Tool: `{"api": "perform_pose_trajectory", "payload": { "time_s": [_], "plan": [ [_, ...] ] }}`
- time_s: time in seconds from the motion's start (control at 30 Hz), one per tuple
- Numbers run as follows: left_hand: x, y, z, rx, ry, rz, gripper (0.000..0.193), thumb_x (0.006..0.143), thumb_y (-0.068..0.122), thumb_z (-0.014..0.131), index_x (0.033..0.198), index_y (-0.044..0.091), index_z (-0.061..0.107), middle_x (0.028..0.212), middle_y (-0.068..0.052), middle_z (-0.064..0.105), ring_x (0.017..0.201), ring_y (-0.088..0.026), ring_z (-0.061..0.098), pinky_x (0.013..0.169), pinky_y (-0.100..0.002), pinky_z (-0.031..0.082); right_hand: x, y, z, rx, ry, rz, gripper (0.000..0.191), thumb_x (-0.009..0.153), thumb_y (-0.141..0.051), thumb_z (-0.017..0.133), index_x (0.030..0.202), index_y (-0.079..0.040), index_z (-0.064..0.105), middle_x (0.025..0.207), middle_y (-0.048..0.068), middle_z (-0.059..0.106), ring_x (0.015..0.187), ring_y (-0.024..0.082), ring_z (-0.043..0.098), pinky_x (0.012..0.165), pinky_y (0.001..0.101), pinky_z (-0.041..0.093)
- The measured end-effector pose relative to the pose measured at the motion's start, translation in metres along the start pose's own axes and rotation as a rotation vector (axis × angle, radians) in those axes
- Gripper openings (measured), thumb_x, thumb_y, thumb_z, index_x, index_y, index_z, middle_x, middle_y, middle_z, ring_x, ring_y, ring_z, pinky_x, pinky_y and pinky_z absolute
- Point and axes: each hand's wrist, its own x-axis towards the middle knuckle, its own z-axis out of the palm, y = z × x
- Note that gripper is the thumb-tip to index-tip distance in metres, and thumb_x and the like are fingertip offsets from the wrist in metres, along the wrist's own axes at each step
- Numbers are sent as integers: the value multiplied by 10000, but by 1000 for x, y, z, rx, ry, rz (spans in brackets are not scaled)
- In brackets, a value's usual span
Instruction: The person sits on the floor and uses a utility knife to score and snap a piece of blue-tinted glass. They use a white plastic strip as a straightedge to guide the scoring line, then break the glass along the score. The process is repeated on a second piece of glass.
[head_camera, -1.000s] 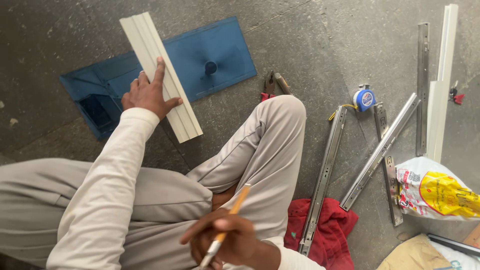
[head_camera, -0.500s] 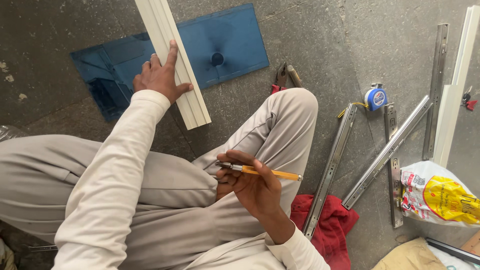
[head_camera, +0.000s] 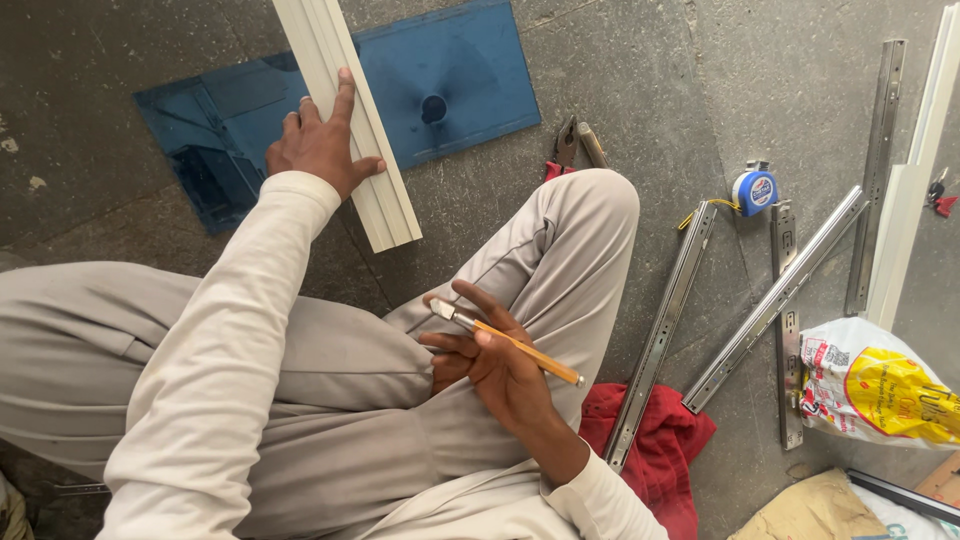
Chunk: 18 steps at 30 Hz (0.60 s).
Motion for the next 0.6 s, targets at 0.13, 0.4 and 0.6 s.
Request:
{"api": "perform_pose_trajectory", "payload": {
  "time_s": [0.13, 0.4, 0.6],
  "plan": [
    [1, 1, 1, 3, -3, -3, 1163, 802, 625, 795, 1645, 394, 28, 1575, -289, 328, 1421, -448, 393, 1021, -587, 485, 2, -9, 3, -40, -25, -19, 591, 1022, -169, 533, 1532, 86, 377, 1559, 278, 459, 1287, 375, 624, 957, 472, 597],
    [1, 2, 0, 7, -11, -11, 1163, 806, 629, 789, 1648, 401, 21, 1585, -285, 317, 1434, -444, 382, 1033, -586, 482, 2, -6, -4, -130, -31, -43, 569, 1040, -135, 536, 1508, 151, 384, 1570, 312, 453, 1424, 355, 519, 1145, 400, 482],
    [1, 1, 0, -10, -4, -3, 1160, 804, 622, 794, 1645, 400, 25, 1583, -287, 320, 1433, -446, 382, 1038, -590, 473, 9, -2, 0, 216, 127, -86, 551, 1071, -246, 468, 1430, 172, 446, 1497, 312, 498, 1417, 371, 505, 1182, 424, 442]
  ]
}}
